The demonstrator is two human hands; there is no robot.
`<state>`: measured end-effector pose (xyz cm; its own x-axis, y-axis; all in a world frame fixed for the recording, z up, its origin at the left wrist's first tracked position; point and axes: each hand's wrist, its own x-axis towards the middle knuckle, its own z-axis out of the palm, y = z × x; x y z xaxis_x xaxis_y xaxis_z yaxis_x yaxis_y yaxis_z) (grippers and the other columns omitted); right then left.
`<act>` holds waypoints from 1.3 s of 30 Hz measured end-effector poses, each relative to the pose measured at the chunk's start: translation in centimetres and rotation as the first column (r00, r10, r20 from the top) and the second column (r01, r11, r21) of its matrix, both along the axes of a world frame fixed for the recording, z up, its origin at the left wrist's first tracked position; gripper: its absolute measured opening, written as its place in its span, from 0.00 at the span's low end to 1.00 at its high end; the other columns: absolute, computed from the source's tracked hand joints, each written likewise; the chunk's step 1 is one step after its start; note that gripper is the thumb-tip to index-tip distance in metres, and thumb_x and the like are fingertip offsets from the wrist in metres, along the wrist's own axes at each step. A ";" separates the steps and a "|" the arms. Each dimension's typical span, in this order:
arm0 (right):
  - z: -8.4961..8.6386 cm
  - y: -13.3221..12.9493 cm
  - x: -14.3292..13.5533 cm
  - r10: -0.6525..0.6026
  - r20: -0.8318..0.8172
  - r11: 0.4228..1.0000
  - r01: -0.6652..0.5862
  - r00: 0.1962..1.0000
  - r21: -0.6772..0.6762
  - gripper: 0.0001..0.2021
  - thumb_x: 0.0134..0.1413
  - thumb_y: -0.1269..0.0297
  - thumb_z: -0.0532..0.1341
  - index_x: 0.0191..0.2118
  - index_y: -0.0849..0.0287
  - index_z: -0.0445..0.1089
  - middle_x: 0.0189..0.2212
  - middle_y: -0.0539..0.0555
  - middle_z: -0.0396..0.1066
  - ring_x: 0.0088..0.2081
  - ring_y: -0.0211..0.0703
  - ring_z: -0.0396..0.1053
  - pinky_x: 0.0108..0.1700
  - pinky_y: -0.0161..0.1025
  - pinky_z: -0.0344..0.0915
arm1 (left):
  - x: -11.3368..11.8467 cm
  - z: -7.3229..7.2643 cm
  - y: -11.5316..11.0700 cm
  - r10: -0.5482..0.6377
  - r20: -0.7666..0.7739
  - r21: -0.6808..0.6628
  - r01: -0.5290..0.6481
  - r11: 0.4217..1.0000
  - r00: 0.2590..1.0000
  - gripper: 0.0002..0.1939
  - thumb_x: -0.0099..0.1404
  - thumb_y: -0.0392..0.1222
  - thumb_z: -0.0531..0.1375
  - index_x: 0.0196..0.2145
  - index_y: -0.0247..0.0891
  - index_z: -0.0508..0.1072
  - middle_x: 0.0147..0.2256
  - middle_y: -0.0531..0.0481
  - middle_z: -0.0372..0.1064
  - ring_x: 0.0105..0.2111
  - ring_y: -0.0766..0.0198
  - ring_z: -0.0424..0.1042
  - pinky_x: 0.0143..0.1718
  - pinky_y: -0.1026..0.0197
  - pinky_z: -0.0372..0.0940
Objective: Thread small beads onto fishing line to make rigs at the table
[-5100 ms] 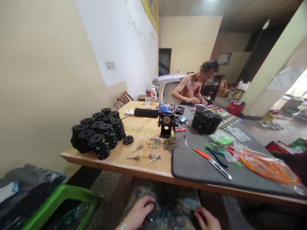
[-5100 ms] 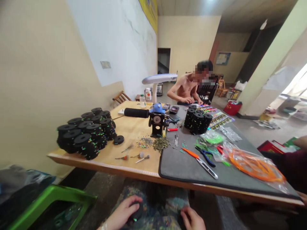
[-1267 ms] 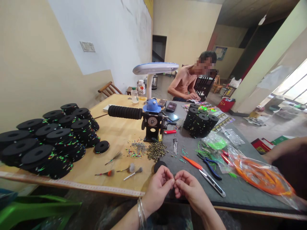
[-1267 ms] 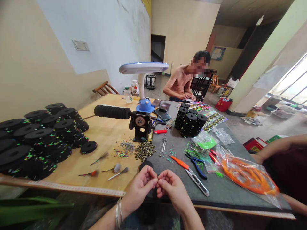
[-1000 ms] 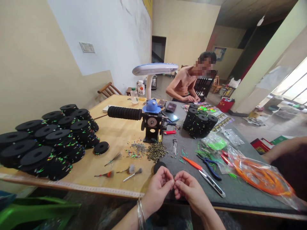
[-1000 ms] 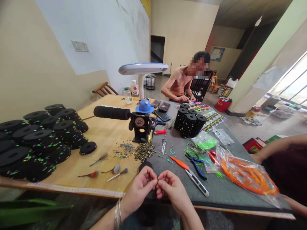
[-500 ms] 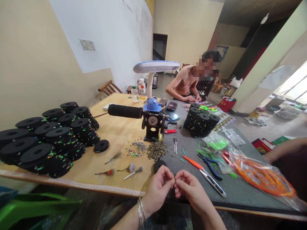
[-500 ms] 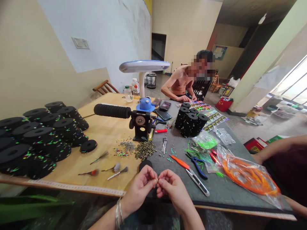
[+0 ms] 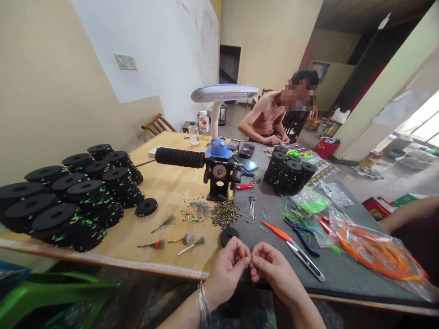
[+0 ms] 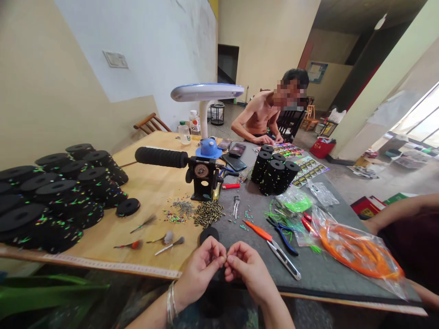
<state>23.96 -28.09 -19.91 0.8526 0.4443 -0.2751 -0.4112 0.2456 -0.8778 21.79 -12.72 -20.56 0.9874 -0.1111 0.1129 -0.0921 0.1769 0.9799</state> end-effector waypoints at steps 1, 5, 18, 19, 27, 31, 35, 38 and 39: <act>0.1 0.0 0.0 0.001 0.000 1.000 -0.001 1.000 -0.003 0.17 0.43 0.56 0.72 0.31 0.61 0.67 0.23 0.47 0.69 0.22 0.33 0.67 0.26 0.31 0.65 | 0.0 0.1 0.0 -0.005 0.001 0.003 0.005 1.000 1.000 0.11 0.63 0.44 0.58 0.28 0.40 0.60 0.28 0.54 0.62 0.28 0.67 0.61 0.30 0.65 0.58; 0.2 0.0 0.0 0.007 0.000 1.000 -0.007 1.000 -0.006 0.17 0.43 0.56 0.72 0.30 0.61 0.67 0.22 0.47 0.69 0.22 0.33 0.68 0.26 0.31 0.65 | 0.0 0.2 0.1 -0.020 0.004 0.000 0.020 1.000 1.000 0.10 0.63 0.43 0.58 0.27 0.40 0.60 0.28 0.54 0.62 0.28 0.66 0.61 0.31 0.64 0.58; 0.1 -0.1 0.0 0.021 -0.011 1.000 -0.021 1.000 -0.009 0.16 0.44 0.58 0.72 0.31 0.61 0.67 0.23 0.47 0.70 0.22 0.32 0.68 0.27 0.31 0.66 | -0.3 -0.1 0.2 -0.013 0.059 0.078 0.009 0.997 0.998 0.09 0.65 0.40 0.56 0.28 0.40 0.60 0.28 0.53 0.62 0.28 0.66 0.61 0.30 0.64 0.58; 0.1 -0.1 0.0 0.023 -0.010 1.000 -0.023 1.000 -0.007 0.16 0.45 0.58 0.72 0.31 0.61 0.67 0.22 0.47 0.70 0.23 0.32 0.68 0.27 0.31 0.66 | -0.3 -0.2 0.2 -0.014 0.063 0.085 0.009 0.996 0.998 0.09 0.65 0.40 0.56 0.28 0.40 0.60 0.28 0.53 0.62 0.28 0.65 0.61 0.30 0.64 0.58; 0.3 -0.1 0.0 0.034 -0.021 0.999 -0.034 0.999 0.007 0.16 0.45 0.58 0.71 0.30 0.61 0.67 0.22 0.46 0.70 0.22 0.32 0.68 0.27 0.30 0.67 | -0.4 -0.6 0.3 -0.026 0.116 0.075 0.017 0.997 0.993 0.09 0.66 0.41 0.54 0.28 0.40 0.60 0.28 0.53 0.61 0.28 0.65 0.62 0.31 0.63 0.58; 0.2 -0.1 0.1 0.036 -0.018 0.999 -0.035 0.999 0.011 0.15 0.45 0.58 0.71 0.30 0.61 0.67 0.22 0.46 0.70 0.22 0.32 0.68 0.26 0.30 0.67 | -0.4 -0.9 0.3 -0.026 0.135 0.068 0.017 0.998 0.990 0.09 0.66 0.41 0.55 0.28 0.40 0.59 0.29 0.52 0.62 0.29 0.65 0.62 0.32 0.63 0.59; 0.0 0.0 0.1 0.021 -0.026 1.000 -0.021 0.999 0.009 0.15 0.47 0.58 0.70 0.31 0.61 0.66 0.22 0.47 0.70 0.22 0.32 0.69 0.25 0.29 0.67 | -0.4 -0.7 0.3 -0.036 0.136 0.024 0.033 0.999 0.990 0.10 0.66 0.41 0.55 0.28 0.40 0.59 0.28 0.53 0.62 0.29 0.65 0.63 0.32 0.62 0.59; -0.2 0.1 0.1 -0.025 -0.033 0.999 0.026 0.999 0.036 0.14 0.50 0.57 0.68 0.31 0.61 0.67 0.22 0.47 0.71 0.22 0.32 0.68 0.25 0.29 0.67 | -0.4 -0.4 0.2 -0.045 0.124 -0.020 0.048 0.999 0.991 0.09 0.67 0.40 0.55 0.29 0.40 0.59 0.29 0.53 0.64 0.30 0.65 0.65 0.34 0.62 0.60; -0.2 0.0 0.1 -0.041 -0.030 0.997 0.043 0.999 0.058 0.13 0.51 0.57 0.68 0.32 0.60 0.67 0.23 0.48 0.71 0.23 0.32 0.69 0.25 0.30 0.68 | -0.4 -0.3 0.2 -0.034 0.117 -0.026 0.037 0.999 0.993 0.09 0.66 0.40 0.55 0.29 0.40 0.59 0.29 0.53 0.64 0.30 0.65 0.65 0.34 0.62 0.60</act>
<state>24.05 -28.08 -20.11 0.8629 0.4242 -0.2747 -0.4245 0.3136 -0.8494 21.38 -12.51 -20.81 0.9628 -0.1412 0.2302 -0.1983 0.2092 0.9575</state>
